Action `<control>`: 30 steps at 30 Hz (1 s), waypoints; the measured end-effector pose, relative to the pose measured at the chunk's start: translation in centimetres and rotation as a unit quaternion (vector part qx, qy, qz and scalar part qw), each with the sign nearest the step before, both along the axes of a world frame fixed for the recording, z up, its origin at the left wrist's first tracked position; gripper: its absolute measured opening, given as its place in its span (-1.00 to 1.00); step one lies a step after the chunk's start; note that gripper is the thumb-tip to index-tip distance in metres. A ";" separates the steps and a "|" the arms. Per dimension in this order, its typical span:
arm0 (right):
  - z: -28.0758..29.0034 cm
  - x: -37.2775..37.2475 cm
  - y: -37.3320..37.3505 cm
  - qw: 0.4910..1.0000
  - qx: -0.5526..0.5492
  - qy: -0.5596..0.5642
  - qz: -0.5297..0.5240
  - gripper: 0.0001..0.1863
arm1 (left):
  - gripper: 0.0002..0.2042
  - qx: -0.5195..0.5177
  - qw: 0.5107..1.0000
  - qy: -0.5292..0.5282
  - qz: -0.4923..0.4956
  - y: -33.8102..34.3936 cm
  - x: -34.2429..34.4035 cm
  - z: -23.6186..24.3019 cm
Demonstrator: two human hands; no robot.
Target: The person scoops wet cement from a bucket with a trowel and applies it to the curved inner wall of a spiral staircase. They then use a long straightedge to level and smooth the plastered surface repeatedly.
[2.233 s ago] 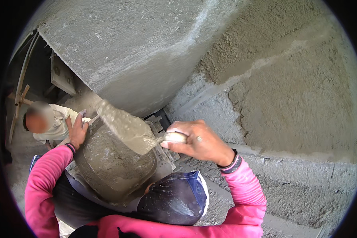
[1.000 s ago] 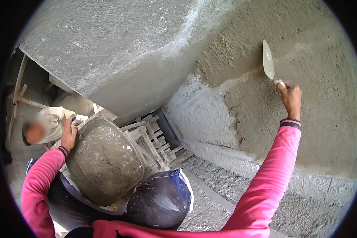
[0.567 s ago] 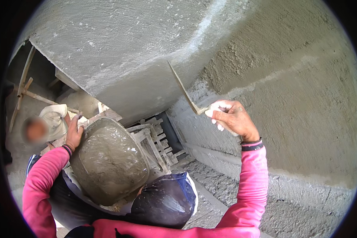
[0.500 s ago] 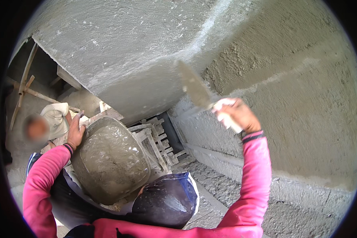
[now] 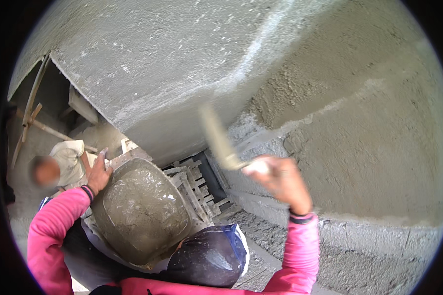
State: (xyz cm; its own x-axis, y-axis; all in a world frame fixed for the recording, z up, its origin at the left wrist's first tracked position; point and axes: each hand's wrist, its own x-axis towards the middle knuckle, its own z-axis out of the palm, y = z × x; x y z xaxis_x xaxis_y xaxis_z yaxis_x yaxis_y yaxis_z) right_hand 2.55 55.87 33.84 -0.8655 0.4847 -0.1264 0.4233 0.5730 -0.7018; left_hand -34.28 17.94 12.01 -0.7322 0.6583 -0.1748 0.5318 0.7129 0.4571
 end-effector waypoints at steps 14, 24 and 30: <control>-13.1 -11.9 -13.4 0.875 -0.054 -0.251 0.411 -0.56 | -0.66 0.213 0.941 -0.264 -0.016 -0.9 -3.4 19.4; -17.9 -11.5 -22.1 0.863 -0.303 -0.364 0.175 -0.51 | -0.67 0.252 0.928 -0.253 -0.108 -0.3 -1.8 20.6; -20.8 -11.3 -24.5 0.897 -0.294 -0.325 0.054 -0.53 | -0.70 0.210 0.931 -0.273 -0.121 -1.5 -3.6 16.9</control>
